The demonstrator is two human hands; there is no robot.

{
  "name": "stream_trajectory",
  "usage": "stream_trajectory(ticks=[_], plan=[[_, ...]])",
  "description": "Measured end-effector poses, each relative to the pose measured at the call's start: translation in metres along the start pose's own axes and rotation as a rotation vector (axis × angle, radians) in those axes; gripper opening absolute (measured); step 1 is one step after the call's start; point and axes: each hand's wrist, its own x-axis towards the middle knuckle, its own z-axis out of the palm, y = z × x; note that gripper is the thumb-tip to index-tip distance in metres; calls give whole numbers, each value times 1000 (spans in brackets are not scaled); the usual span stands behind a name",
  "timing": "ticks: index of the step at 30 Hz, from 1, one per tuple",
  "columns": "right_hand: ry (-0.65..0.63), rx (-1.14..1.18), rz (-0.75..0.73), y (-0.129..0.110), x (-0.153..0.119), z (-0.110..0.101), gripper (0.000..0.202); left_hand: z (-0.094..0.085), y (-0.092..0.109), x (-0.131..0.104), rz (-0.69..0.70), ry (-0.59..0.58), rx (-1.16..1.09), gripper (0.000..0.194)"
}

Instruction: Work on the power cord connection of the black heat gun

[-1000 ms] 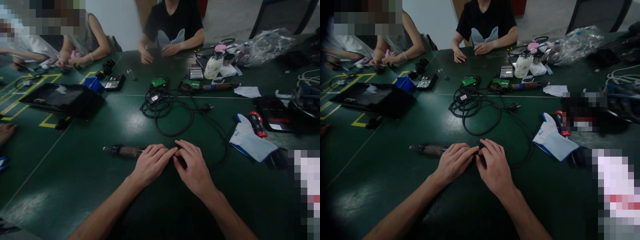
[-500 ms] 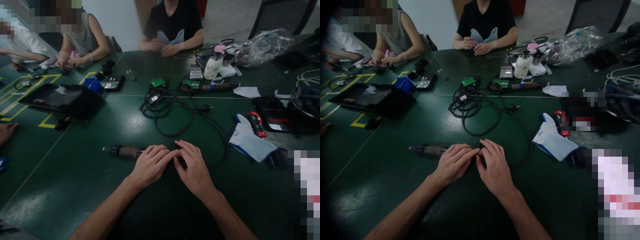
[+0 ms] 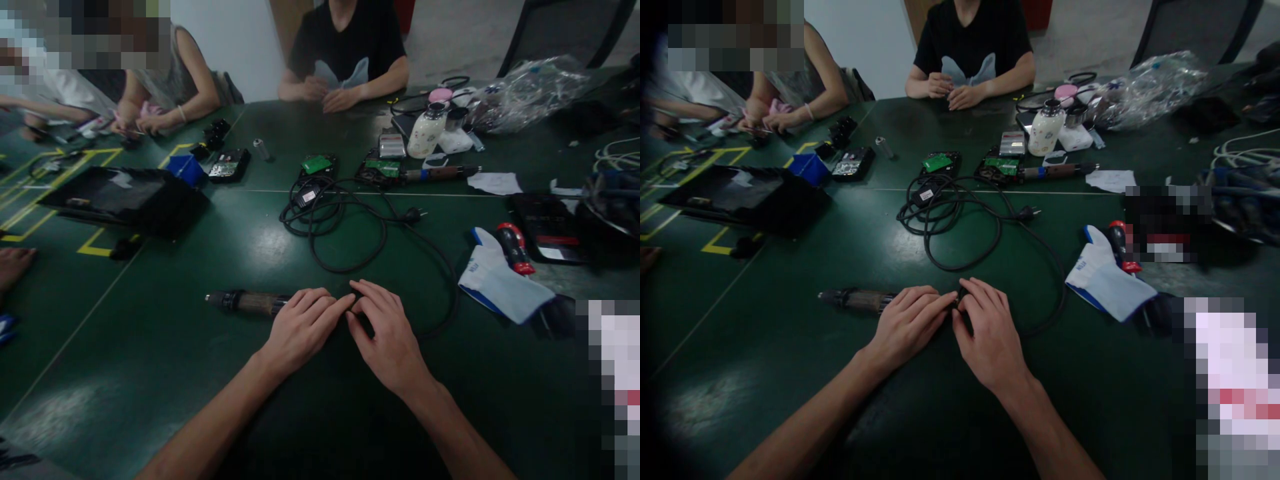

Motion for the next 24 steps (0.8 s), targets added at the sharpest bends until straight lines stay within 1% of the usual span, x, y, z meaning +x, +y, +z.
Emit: stream_trajectory(ticks=[4,9,14,19,24], plan=[[-1,-2,-4,0,0,0,9,-1,0,0,46,-34,-1,48],[1,-6,-4,0,0,0,9,1,-1,-1,3,17,-1,47],[-6,-9,-2,-1,1,-1,9,1,-1,-1,32,-17,-7,49],[-1,-24,1,-1,1,-1,8,-1,0,0,7,10,7,47],[12,-22,-12,1,0,2,9,-1,0,0,36,-31,2,46]])
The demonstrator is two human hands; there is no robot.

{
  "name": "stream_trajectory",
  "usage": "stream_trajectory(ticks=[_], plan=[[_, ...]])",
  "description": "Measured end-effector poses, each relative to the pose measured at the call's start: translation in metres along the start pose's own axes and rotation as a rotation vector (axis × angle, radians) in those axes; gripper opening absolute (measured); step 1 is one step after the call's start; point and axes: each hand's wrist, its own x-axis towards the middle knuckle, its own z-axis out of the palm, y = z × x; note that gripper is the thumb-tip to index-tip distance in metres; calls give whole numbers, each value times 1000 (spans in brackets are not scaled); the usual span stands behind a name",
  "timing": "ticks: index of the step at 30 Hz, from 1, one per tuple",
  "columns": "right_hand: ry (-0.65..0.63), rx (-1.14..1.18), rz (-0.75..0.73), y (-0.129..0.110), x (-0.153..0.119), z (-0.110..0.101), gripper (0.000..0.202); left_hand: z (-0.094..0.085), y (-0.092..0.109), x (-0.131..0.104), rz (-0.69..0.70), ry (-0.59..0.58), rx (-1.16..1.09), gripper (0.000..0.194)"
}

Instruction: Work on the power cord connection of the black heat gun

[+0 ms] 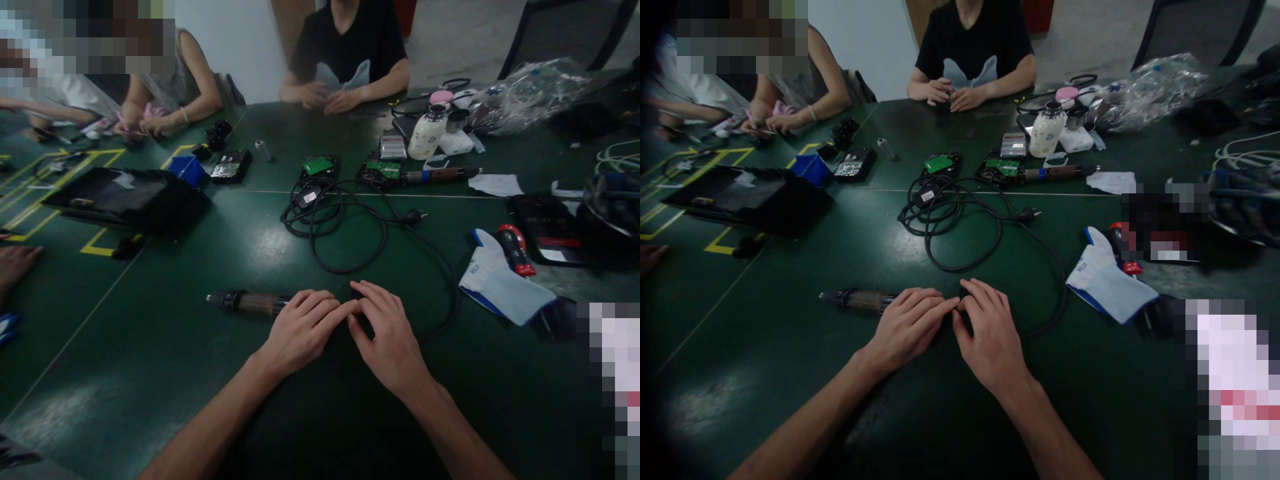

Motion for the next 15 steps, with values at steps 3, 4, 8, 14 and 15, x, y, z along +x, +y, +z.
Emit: stream_trajectory(ticks=[3,4,8,14,15], plan=[[9,5,-3,0,0,1,10,1,-1,-1,-24,27,10,45],[10,6,-4,0,0,0,10,2,-1,-1,-26,35,10,45],[2,6,-4,0,1,-1,11,1,-1,-1,9,15,-5,46],[-11,1,5,0,1,-2,8,0,0,0,-20,46,-8,47],[-12,1,3,0,1,-2,9,0,0,0,-3,37,-13,47]])
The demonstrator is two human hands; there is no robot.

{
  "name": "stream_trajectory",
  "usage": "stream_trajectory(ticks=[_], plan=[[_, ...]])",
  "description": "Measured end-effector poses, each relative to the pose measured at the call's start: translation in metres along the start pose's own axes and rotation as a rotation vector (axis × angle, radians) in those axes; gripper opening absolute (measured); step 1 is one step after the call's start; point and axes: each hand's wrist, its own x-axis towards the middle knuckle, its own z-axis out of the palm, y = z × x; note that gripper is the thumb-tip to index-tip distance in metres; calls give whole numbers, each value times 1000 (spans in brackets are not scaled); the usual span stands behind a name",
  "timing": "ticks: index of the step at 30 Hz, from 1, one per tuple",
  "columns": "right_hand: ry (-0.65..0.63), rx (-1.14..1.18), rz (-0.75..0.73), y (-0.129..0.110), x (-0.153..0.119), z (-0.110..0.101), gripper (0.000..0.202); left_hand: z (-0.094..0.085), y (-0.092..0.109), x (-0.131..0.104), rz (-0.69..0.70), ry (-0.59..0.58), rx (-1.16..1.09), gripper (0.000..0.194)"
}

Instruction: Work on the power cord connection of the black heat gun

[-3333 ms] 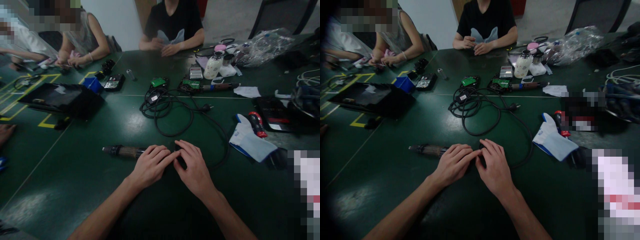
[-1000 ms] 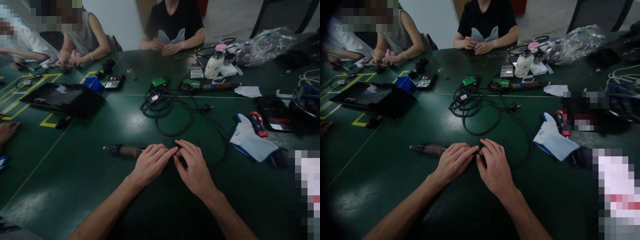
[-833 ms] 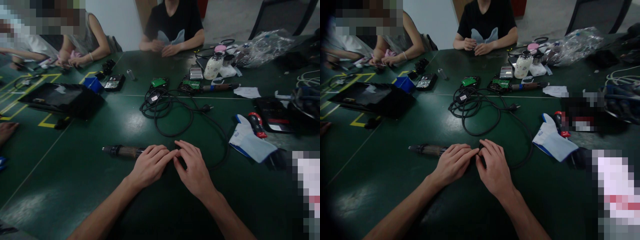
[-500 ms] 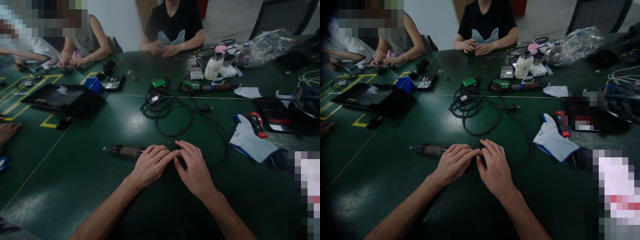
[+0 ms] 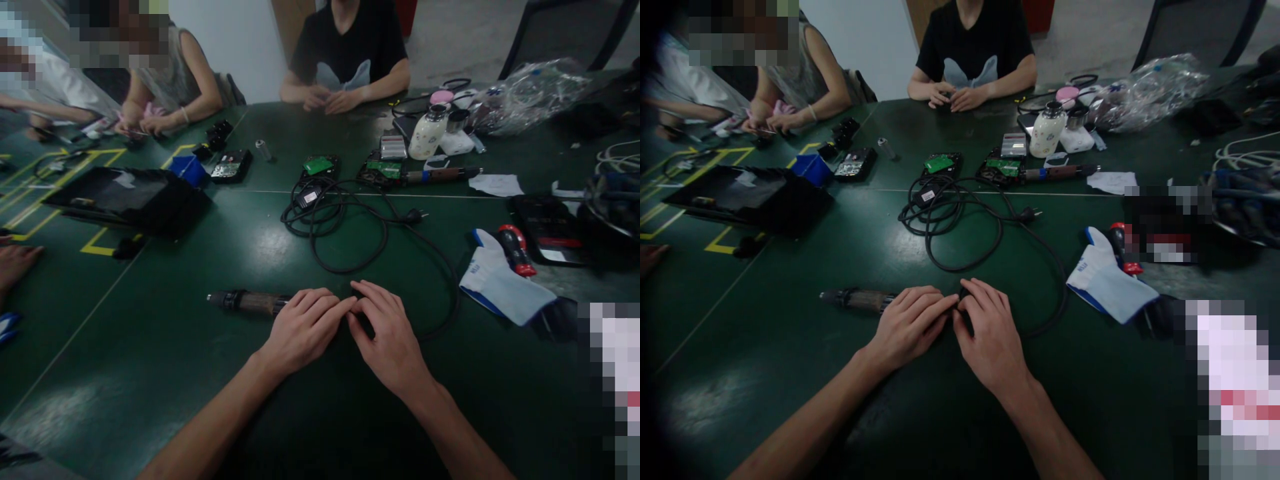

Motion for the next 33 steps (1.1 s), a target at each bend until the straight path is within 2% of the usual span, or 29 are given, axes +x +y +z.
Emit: stream_trajectory(ticks=[3,7,12,16,21,26,30,33], plan=[[-2,-3,1,0,0,0,9,0,0,-1,32,-30,4,48],[-5,-6,9,0,0,1,7,0,0,-1,-14,-4,15,45],[-14,-11,10,1,-1,2,8,0,0,-1,26,-31,9,45],[-6,-10,6,2,-1,3,6,1,0,-1,-15,-16,31,45],[-2,-11,4,2,0,3,8,1,0,0,19,-33,16,46],[-3,-11,3,1,-1,1,6,0,0,1,-18,0,9,45],[-9,-14,2,1,-1,0,8,0,-1,0,33,-39,-4,49],[-7,-16,6,1,-1,1,6,0,-1,-1,15,-30,15,47]])
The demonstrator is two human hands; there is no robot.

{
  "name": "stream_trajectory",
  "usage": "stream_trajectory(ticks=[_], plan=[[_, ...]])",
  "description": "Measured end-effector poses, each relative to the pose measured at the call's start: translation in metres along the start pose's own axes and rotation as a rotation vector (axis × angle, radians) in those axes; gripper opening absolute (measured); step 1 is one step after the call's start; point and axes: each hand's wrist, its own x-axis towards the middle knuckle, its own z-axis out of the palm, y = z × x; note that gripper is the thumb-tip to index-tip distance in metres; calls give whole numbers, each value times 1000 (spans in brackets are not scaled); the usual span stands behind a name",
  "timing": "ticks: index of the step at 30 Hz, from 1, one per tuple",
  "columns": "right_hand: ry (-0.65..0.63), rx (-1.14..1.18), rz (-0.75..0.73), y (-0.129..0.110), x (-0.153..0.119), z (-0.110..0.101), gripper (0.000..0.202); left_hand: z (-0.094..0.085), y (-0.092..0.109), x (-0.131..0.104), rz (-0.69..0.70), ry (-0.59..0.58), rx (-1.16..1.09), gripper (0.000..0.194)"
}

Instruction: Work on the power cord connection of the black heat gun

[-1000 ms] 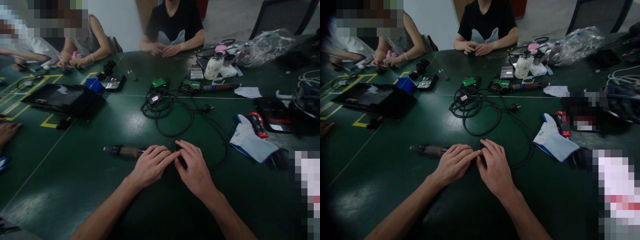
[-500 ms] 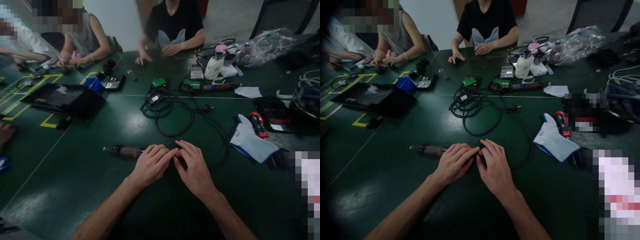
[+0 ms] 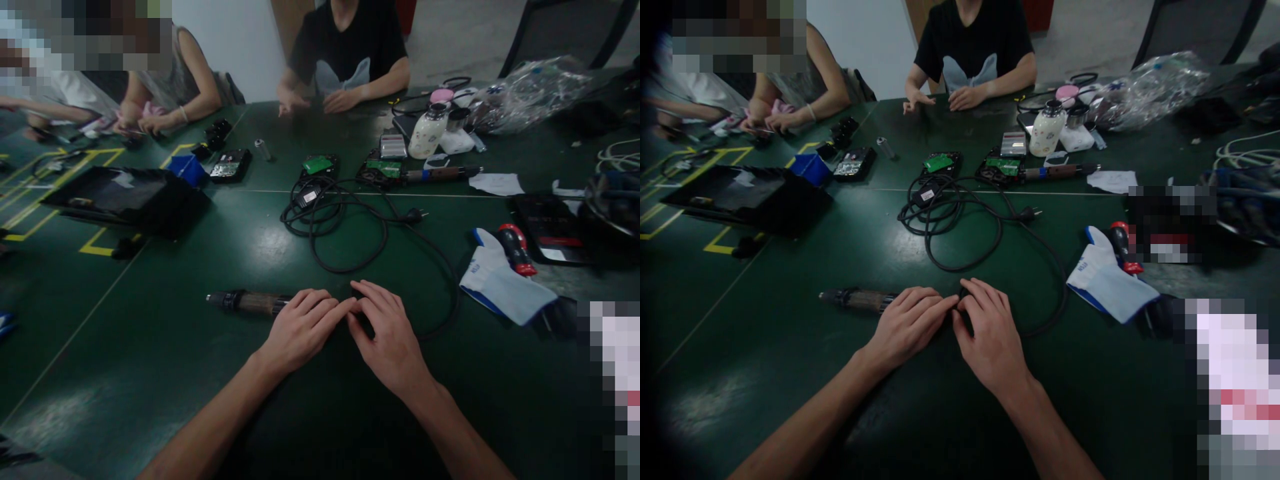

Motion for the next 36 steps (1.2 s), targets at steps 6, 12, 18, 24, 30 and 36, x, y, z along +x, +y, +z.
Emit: stream_trajectory(ticks=[6,12,18,24,30,36], plan=[[-2,-2,1,1,1,1,7,-1,1,1,10,-1,4,46],[9,4,-1,0,1,1,7,0,1,1,-31,20,11,47],[4,6,1,0,1,1,6,0,2,2,-25,3,-8,50],[-2,5,3,0,0,0,7,0,2,1,-6,5,-2,52],[16,20,-2,-1,2,0,7,1,3,2,-40,25,7,49],[15,21,-1,-2,1,0,9,2,2,2,-48,57,6,50]])
